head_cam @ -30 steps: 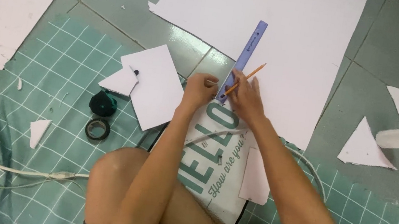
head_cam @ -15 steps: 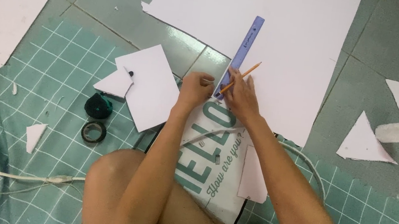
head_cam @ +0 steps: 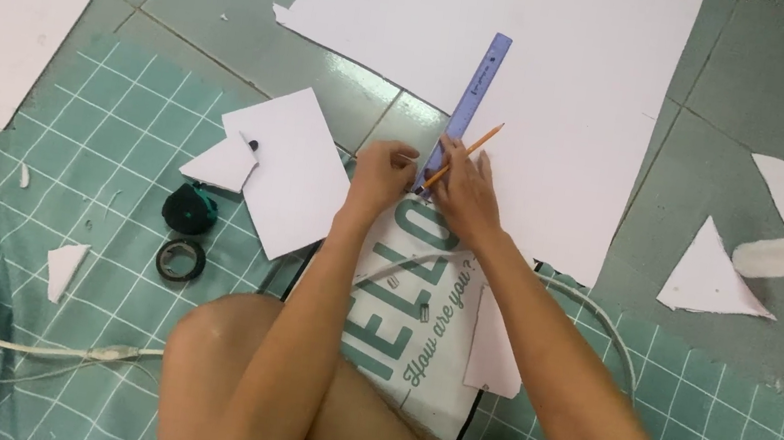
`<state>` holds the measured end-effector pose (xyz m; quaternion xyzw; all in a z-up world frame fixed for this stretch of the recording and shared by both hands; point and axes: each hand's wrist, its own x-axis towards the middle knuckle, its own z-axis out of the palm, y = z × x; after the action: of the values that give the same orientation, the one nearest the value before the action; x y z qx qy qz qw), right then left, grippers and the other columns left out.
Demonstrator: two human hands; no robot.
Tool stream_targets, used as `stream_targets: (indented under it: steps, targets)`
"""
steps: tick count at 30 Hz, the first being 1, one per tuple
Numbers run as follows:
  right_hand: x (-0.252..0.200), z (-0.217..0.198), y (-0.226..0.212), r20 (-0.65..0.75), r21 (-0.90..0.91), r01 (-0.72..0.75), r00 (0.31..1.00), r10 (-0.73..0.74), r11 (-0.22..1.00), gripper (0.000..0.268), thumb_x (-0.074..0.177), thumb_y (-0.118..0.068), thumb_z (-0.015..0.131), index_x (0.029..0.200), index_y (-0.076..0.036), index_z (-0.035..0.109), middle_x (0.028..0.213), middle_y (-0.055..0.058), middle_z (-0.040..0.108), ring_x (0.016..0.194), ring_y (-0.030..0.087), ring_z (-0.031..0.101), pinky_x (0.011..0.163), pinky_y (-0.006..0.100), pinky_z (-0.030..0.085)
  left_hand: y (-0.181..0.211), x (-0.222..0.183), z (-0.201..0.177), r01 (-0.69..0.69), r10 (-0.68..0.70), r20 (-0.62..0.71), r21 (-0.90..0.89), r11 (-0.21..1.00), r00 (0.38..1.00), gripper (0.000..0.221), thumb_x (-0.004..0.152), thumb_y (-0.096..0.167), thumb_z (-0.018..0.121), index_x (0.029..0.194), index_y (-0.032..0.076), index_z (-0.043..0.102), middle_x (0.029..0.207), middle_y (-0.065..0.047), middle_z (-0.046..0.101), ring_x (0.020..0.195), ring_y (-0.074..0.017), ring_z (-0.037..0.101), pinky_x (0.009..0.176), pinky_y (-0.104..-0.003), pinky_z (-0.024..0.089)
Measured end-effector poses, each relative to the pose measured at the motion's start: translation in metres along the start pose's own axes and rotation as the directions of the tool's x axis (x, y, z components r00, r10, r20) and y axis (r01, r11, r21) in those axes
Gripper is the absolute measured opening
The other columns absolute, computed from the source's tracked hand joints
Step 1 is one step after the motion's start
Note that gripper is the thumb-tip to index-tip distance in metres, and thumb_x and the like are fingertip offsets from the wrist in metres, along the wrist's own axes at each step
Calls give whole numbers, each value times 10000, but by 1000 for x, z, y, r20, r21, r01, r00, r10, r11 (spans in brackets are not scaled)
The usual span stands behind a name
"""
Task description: A person sitting on the floor measures a piece of foam board with a ruler, marks it with a pencil, and then cuts it using a utility knife.
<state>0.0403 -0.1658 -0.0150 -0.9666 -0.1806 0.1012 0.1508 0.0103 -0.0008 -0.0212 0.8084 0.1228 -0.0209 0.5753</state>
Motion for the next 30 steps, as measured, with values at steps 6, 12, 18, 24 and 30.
stream_targets:
  steps: [6, 12, 18, 24, 30]
  targets:
    - [-4, -2, 0, -17, 23, 17, 1000, -17, 1000, 564, 1062, -357, 442, 1564, -163, 272, 1611, 125, 408, 1522, 225, 322, 1288, 462, 40, -3, 2, 2, -10, 10, -16, -5, 1000, 1000, 299, 877, 55, 697, 1170, 74, 751, 1043, -172, 763, 1026, -341, 732, 900, -482, 595]
    - [14, -2, 27, -164, -18, 82, 983, -84, 996, 444, 1024, -402, 545, 1389, -198, 398, 1441, 63, 565, 1439, 213, 451, 1270, 468, 166, 0, 4, 3, -19, 19, -4, 8, 1000, 1000, 292, 906, 62, 697, 1194, 37, 742, 1103, -200, 748, 1076, -372, 713, 921, -503, 578]
    - [53, -13, 56, -227, 75, 19, 974, -1, 997, 464, 1058, -435, 513, 1418, -174, 381, 1409, 56, 600, 1436, 205, 452, 1266, 463, 193, 36, -2, 1, 13, -15, 36, 69, 998, 999, 341, 932, 70, 656, 1266, 27, 703, 1167, -219, 723, 1115, -383, 697, 967, -512, 564]
    - [56, -10, 55, -228, 70, 27, 974, -11, 997, 521, 1051, -423, 447, 1488, -146, 382, 1520, 75, 515, 1471, 219, 406, 1265, 453, 186, 67, -11, 6, 56, -82, 125, 198, 979, 989, 477, 941, 234, 693, 1405, 141, 636, 1289, -160, 665, 1185, -349, 660, 984, -470, 554]
    - [50, -14, 50, -174, 64, -8, 985, 19, 998, 546, 1062, -477, 386, 1507, -162, 359, 1572, 49, 460, 1507, 184, 342, 1280, 439, 125, 56, -11, 14, 21, -65, 157, 269, 963, 986, 503, 938, 175, 692, 1435, 208, 625, 1300, -187, 636, 1194, -394, 645, 963, -475, 558]
